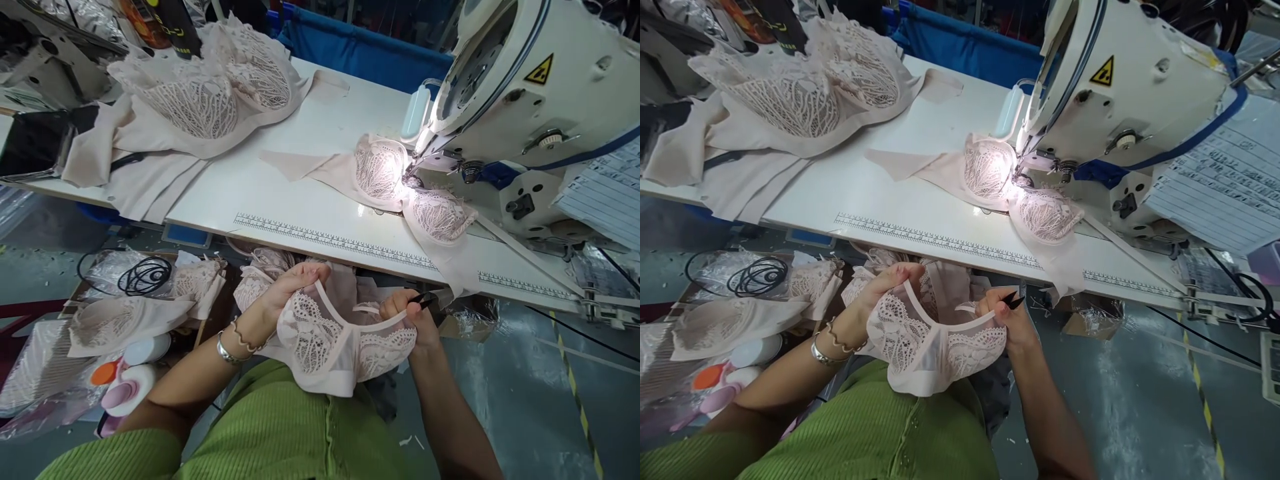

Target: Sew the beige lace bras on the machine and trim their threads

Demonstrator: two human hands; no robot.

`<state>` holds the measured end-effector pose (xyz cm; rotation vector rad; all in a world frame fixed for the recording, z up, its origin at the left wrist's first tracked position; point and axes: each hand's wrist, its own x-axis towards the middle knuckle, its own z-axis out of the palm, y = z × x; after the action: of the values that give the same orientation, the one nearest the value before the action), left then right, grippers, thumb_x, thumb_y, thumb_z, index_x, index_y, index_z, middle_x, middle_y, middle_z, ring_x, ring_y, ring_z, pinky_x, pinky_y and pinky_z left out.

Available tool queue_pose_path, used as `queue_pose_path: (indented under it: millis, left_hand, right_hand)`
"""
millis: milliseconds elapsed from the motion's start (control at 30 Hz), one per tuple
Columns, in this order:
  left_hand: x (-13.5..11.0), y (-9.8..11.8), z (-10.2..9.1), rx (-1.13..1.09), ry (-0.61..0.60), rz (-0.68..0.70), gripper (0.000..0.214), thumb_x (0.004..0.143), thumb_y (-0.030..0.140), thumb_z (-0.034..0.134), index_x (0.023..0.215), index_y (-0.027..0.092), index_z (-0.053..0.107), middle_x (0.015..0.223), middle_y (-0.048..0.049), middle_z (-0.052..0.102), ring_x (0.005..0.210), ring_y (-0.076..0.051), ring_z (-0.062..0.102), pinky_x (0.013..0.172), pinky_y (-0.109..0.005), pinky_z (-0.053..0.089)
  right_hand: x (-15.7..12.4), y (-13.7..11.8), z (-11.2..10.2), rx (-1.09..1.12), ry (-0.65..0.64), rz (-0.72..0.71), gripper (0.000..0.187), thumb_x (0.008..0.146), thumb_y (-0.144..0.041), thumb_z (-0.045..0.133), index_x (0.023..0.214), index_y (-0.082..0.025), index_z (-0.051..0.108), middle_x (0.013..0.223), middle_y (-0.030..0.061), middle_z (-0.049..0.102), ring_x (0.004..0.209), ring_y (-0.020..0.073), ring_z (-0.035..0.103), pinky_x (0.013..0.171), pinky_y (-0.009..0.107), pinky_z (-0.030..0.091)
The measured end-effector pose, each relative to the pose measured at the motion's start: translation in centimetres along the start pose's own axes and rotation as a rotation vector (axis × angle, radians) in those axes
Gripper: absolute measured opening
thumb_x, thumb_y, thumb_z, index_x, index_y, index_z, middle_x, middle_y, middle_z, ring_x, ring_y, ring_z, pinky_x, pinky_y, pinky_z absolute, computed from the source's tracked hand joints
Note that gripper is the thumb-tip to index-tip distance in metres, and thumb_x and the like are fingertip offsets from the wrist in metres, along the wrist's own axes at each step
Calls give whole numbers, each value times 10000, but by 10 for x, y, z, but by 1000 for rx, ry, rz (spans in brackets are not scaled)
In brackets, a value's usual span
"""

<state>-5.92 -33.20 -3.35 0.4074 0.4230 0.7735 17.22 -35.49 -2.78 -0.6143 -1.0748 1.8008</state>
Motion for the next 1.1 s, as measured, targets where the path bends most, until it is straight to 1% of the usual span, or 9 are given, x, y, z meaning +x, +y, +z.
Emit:
queue_pose_path:
  millis: [467, 633, 700, 767, 833, 900, 967, 1033, 1100]
  left_hand:
    - [2, 0, 2, 24, 13, 19, 583, 721, 452, 852, 549, 167, 374, 435, 70, 359, 363, -29, 310, 380, -136, 329]
    - [2, 1, 2, 53, 19, 13, 600, 692, 467, 866, 554, 176, 360, 439, 73, 357, 369, -31, 300, 373, -141, 311]
    - [3, 4, 4, 70, 8, 2, 597, 698, 470, 864, 558, 179, 361, 428, 80, 344, 355, -27, 284, 363, -143, 291]
    - [5, 8, 9, 93, -13, -17, 573, 717, 449, 857, 559, 178, 377, 415, 87, 336, 339, -23, 263, 351, -145, 263]
    - [8, 12, 15, 118, -44, -44, 543, 740, 425, 846, 559, 174, 401, 410, 85, 346, 333, -22, 257, 344, -150, 241]
    - [15, 15, 22, 143, -84, -75, 525, 741, 421, 847, 557, 164, 427, 424, 76, 369, 346, -23, 275, 348, -154, 232]
    - [24, 20, 28, 188, -134, -120, 523, 745, 449, 840, 563, 158, 445, 444, 73, 379, 363, -23, 292, 362, -156, 241]
    - [33, 27, 33, 281, -152, -156, 504, 752, 470, 828, 592, 157, 467, 471, 78, 389, 381, -26, 315, 383, -158, 270]
    - [41, 38, 39, 461, -138, -125, 409, 766, 435, 818, 671, 155, 536, 543, 59, 479, 436, -49, 416, 433, -170, 353]
  right_hand:
    - [0, 1, 1, 14, 12, -20, 724, 925, -582, 787, 508, -202, 333, 429, -54, 326, 371, 104, 222, 423, 241, 203]
    - [-4, 1, -3, -100, 38, 3, 730, 912, -686, 734, 522, -225, 324, 431, -54, 318, 370, 114, 225, 412, 250, 216]
    - [-5, -4, -9, -196, -15, 1, 718, 949, -698, 680, 535, -225, 334, 445, -53, 318, 381, 114, 235, 422, 251, 219]
    - [-3, -13, -15, -348, -95, 23, 651, 979, -616, 699, 554, -207, 422, 482, -46, 359, 401, 110, 257, 440, 250, 207]
    - [0, -24, -16, -569, -169, 33, 519, 1001, -554, 704, 657, -183, 586, 569, -15, 486, 441, 119, 357, 456, 250, 232]
    - [5, -33, -11, -794, -244, -2, 456, 1017, -600, 658, 859, -173, 699, 735, 38, 627, 561, 160, 522, 502, 252, 325]
    - [9, -39, -1, -893, -328, -65, 467, 1041, -617, 601, 915, -179, 699, 805, 58, 661, 661, 192, 585, 570, 269, 380]
    - [7, -45, 9, -896, -421, -91, 472, 1077, -569, 549, 803, -194, 632, 694, 27, 593, 606, 178, 537, 570, 282, 355]
    - [-3, -53, 12, -821, -457, -91, 510, 1094, -546, 502, 710, -212, 544, 601, 1, 498, 536, 169, 484, 543, 293, 326]
